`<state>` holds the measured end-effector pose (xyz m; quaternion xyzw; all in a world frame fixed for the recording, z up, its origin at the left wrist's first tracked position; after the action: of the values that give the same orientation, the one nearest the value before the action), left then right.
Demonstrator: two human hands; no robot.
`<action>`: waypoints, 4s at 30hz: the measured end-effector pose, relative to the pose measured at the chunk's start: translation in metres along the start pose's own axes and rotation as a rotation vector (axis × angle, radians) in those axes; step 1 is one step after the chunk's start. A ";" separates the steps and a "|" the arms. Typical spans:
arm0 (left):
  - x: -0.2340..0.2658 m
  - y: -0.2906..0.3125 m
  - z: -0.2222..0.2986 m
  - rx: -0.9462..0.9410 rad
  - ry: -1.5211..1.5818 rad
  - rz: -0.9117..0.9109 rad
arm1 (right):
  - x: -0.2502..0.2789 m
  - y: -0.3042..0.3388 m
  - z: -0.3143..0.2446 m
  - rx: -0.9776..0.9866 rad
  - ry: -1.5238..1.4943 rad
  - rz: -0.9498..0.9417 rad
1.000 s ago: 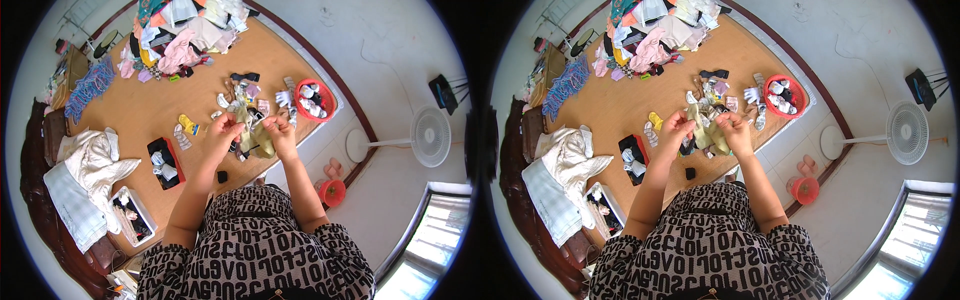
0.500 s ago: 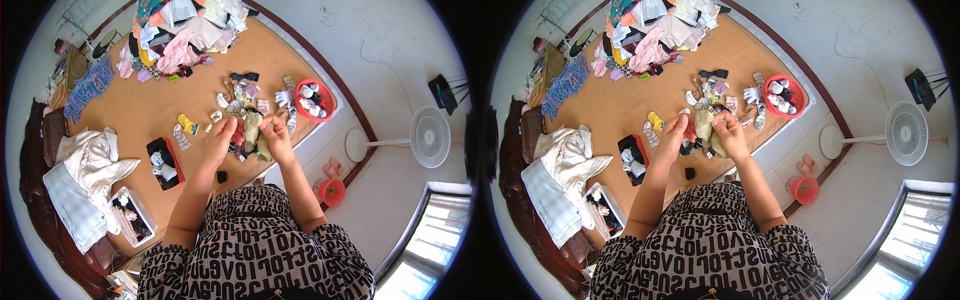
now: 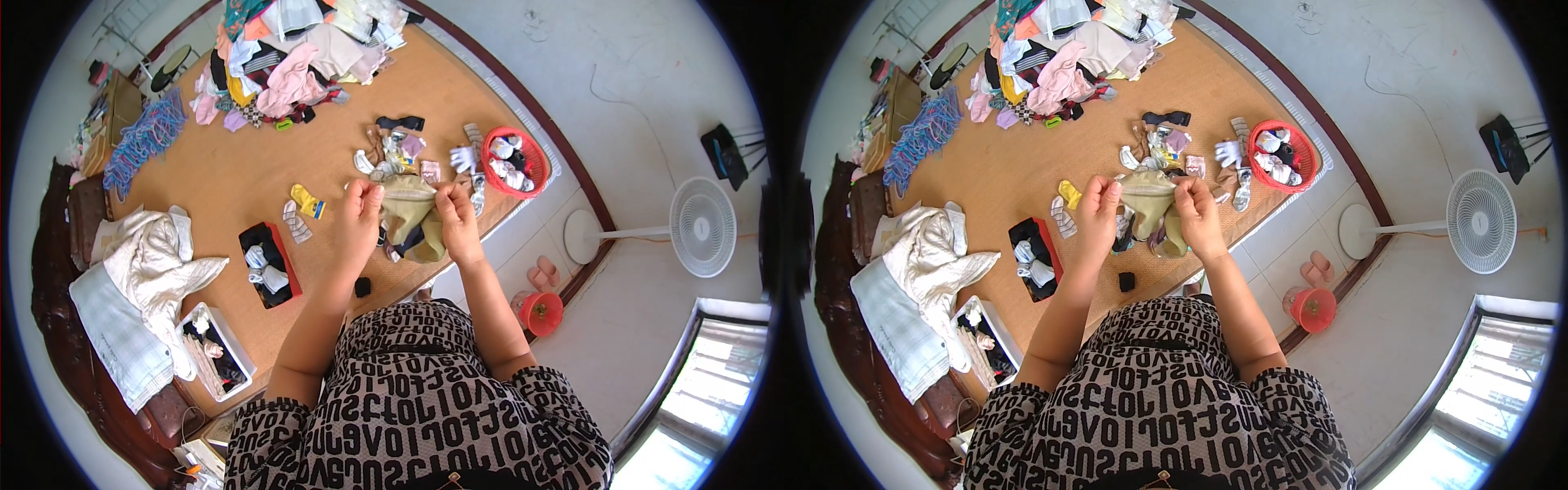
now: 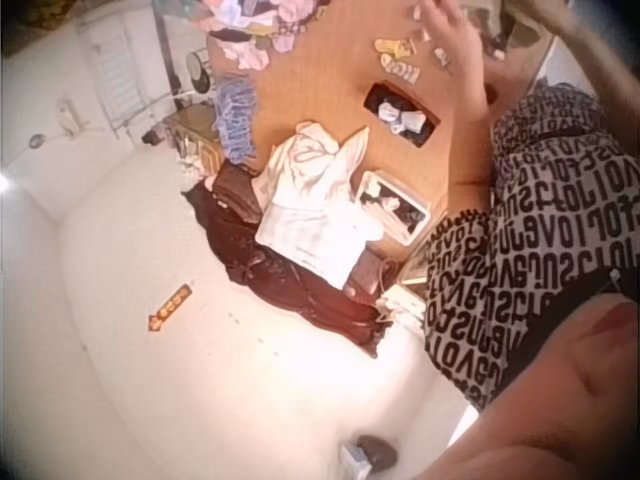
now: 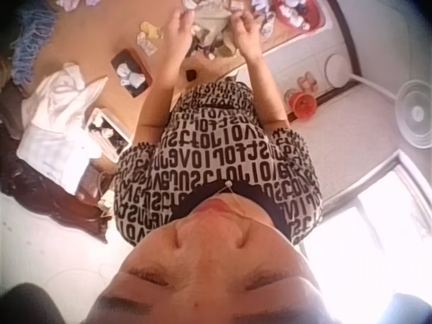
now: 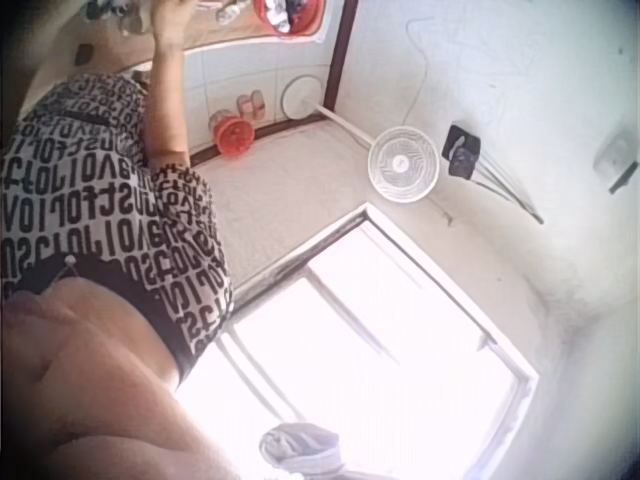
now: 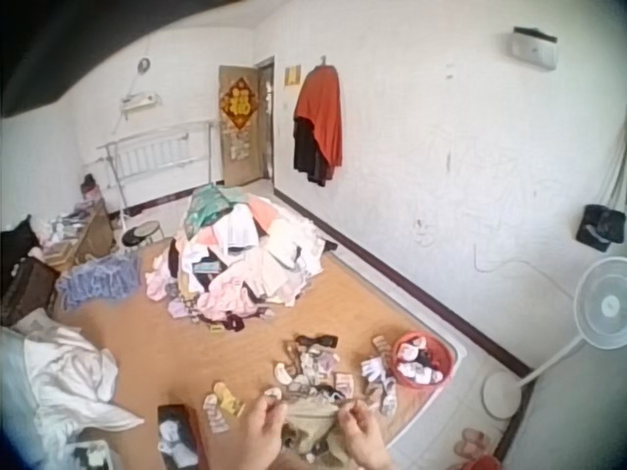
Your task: The person pairs and folds socks by hand from a pile on a bed, placing folded socks into a basket.
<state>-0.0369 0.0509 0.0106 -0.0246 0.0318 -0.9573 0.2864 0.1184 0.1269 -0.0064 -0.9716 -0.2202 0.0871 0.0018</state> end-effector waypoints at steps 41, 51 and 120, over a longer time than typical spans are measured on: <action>-0.059 0.073 -0.034 1.035 0.898 -0.390 | -0.019 -0.026 -0.011 0.227 1.086 0.276; -0.015 0.016 -0.014 0.094 -0.209 -0.317 | 0.000 -0.027 -0.012 -0.028 0.208 -0.098; -0.020 -0.004 -0.017 0.332 0.398 -0.222 | -0.005 0.001 -0.063 0.221 0.607 0.152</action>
<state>-0.0237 0.0662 -0.0063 0.2078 -0.0727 -0.9609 0.1682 0.1249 0.1256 0.0568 -0.9608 -0.1256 -0.1831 0.1662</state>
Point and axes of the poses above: each hand's wrist, its own y-axis away from the middle knuckle, its own x-axis out of the back of the hand, z = x × y, the point moved 6 cm from there along -y, towards the middle knuckle, and after that the axes turned 2 degrees about y, right-handed, at the moved point
